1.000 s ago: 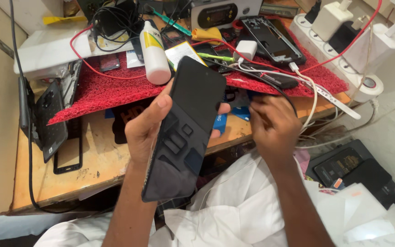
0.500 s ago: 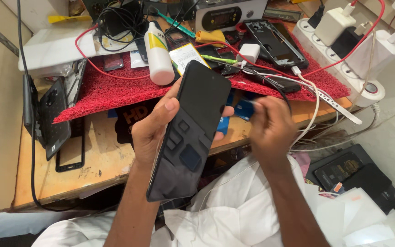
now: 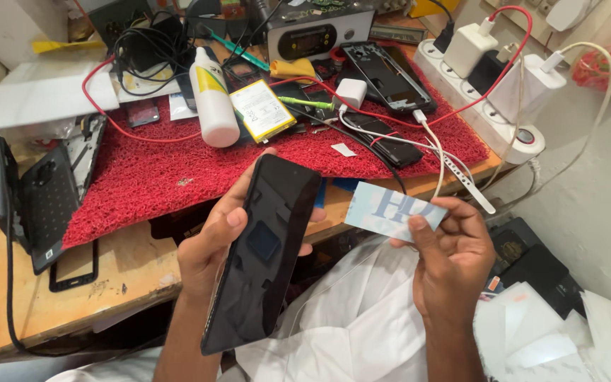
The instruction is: The person disassembles a smartphone, removes the back cover, and manipulates internal components including the battery and ribbon cables. They then reassemble the phone and apply a protective film to the screen.
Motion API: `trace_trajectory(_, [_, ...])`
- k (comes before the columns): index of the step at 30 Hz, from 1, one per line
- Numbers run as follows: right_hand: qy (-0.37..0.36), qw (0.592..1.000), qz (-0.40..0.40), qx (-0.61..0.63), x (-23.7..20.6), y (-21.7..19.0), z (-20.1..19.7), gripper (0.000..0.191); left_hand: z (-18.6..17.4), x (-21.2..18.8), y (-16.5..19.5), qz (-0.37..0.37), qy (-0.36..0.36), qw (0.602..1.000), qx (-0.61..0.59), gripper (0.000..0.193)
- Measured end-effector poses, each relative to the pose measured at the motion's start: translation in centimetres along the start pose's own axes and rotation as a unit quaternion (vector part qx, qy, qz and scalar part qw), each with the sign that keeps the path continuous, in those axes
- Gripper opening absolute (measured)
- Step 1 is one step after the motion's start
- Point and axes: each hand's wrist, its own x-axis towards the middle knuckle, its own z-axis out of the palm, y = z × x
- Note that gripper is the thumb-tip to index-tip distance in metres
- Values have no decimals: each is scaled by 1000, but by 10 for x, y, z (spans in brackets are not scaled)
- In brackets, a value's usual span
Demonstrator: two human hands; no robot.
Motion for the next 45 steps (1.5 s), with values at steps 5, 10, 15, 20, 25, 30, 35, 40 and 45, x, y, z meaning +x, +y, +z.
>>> trace_trajectory(5, [10,1000,0,-14,-2,4,-7,21,1,-6,-1,-10,18,1000,1,99])
trace_trajectory(10, [-1,999,35,-31,-4,6,-18,23,-2,-14,-7,-39,45,998,18,100])
trace_trajectory(15, [5,996,59,-67,-20,-5,-41,29,-10,-53,-27,-55,100,979,168,101])
trace_trajectory(20, [2,970,69,-235,-48,-33,-66,32,-38,-122,-94,-160,105,875,444,100])
trace_trajectory(25, [-32,956,-33,-290,-76,-56,-74,32,-21,-150,-232,-155,-91,761,623,75])
trace_trajectory(30, [-61,964,-94,-239,-89,-60,-69,40,6,-154,-316,-50,-107,663,739,50])
trace_trajectory(35, [-109,960,-87,-241,-91,-62,-65,41,1,-170,-322,9,-78,598,798,27])
trace_trajectory(40, [-123,967,-46,-220,-98,-60,-61,43,6,-176,-255,-17,-92,642,761,14])
trace_trajectory(45, [-201,968,-22,-149,-102,-59,-67,45,33,-152,-134,105,-95,648,749,21])
